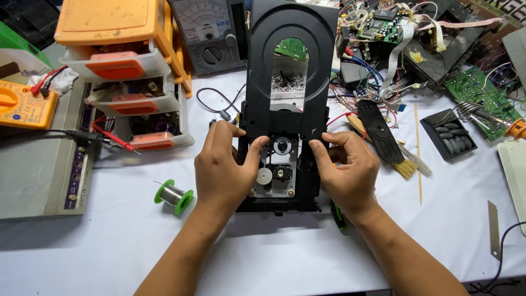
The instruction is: Disassembling a CD/DVD drive mechanism to inspect internal components like gears and the laser assembly.
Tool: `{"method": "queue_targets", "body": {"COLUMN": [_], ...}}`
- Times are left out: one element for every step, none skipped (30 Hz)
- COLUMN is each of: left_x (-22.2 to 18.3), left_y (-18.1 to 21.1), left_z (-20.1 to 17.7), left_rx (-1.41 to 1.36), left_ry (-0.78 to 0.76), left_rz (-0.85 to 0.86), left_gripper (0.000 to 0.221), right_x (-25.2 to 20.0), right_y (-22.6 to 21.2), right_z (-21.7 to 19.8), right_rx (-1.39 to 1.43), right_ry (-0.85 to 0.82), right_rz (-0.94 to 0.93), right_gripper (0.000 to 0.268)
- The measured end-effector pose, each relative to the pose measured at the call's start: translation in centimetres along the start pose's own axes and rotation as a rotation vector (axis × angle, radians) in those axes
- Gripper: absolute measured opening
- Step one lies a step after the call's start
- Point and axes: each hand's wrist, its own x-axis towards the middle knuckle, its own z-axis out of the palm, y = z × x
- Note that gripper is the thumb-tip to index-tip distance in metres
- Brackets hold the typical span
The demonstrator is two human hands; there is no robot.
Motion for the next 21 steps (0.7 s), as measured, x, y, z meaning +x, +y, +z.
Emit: {"method": "queue_targets", "body": {"left_x": [0.07, 0.14, 0.16, 0.17, 0.2, 0.23, 0.24, 0.26, 0.39, 0.41, 0.33, 0.26, 0.23, 0.22, 0.28, 0.32, 0.35, 0.37, 0.29, 0.22, 0.2], "left_y": [-0.01, -0.01, 0.0, 0.09, 0.13, 0.17, 0.21, 0.26, 0.3, 0.15, 0.02, -0.11, -0.22, -0.31, -0.39, -0.39, -0.41, -0.44, -0.38, -0.34, -0.33], "left_z": [0.03, 0.05, 0.09, 0.1, 0.04, -0.03, -0.09, -0.17, -0.24, -0.2, -0.15, -0.08, -0.09, -0.09, -0.08, -0.12, -0.17, -0.21, -0.37, -0.53, -0.71], "left_rx": [-0.002, -0.006, -0.009, -0.011, -0.014, -0.017, -0.017, -0.054, -0.091, -0.091, -0.11, -0.129, -0.13, -0.15, -0.171, -0.171, -0.171, -0.17, -0.168, -0.23, -0.292], "left_ry": [-0.002, 0.006, 0.016, 0.015, 0.014, 0.014, 0.015, 0.031, 0.049, 0.052, 0.059, 0.066, 0.068, 0.067, 0.067, 0.068, 0.064, 0.059, 0.06, 0.012, -0.036], "left_rz": [0.003, -0.005, -0.016, -0.016, -0.021, -0.026, -0.027, -0.03, -0.03, -0.028, -0.03, -0.032, -0.031, -0.042, -0.051, -0.047, -0.062, -0.077, -0.077, -0.109, -0.14], "left_gripper": [0.029, 0.03, 0.031, 0.031, 0.03, 0.03, 0.03, 0.029, 0.031, 0.031, 0.033, 0.035, 0.035, 0.036, 0.036, 0.036, 0.035, 0.033, 0.033, 0.037, 0.049], "right_x": [0.04, 0.09, 0.13, 0.06, 0.01, -0.05, 0.13, 0.32, 0.61, 0.73, 0.76, 0.79, 0.73, 0.69, 0.69, 0.69, 0.69, 0.69, 0.68, 0.66, 0.69], "right_y": [-0.03, -0.07, -0.09, -0.03, 0.01, 0.03, -0.06, -0.17, -0.28, -0.26, -0.22, -0.17, -0.2, -0.23, -0.26, -0.29, -0.32, -0.33, -0.29, -0.24, -0.21], "right_z": [0.04, 0.07, 0.08, 0.12, 0.24, 0.38, 0.33, 0.29, 0.27, 0.29, 0.25, 0.2, 0.17, 0.13, 0.09, 0.09, 0.12, 0.15, 0.09, 0.04, 0.04], "right_rx": [-0.002, 0.008, 0.018, 0.016, 0.017, 0.019, 0.02, -0.012, -0.044, -0.043, -0.035, -0.026, -0.026, -0.029, -0.033, -0.032, -0.028, -0.024, -0.022, -0.023, -0.023], "right_ry": [0.003, 0.006, 0.005, 0.006, 0.015, 0.025, 0.023, 0.031, 0.041, 0.042, 0.035, 0.029, 0.029, 0.024, 0.021, 0.023, 0.018, 0.013, 0.012, 0.005, -0.002], "right_rz": [0.001, 0.012, 0.022, 0.022, 0.023, 0.024, 0.023, -0.02, -0.067, -0.07, -0.072, -0.075, -0.077, -0.076, -0.075, -0.078, -0.073, -0.068, -0.068, -0.068, -0.068], "right_gripper": [0.014, 0.014, 0.014, 0.014, 0.013, 0.013, 0.013, 0.012, 0.014, 0.014, 0.015, 0.015, 0.015, 0.016, 0.017, 0.017, 0.017, 0.016, 0.016, 0.016, 0.016]}}
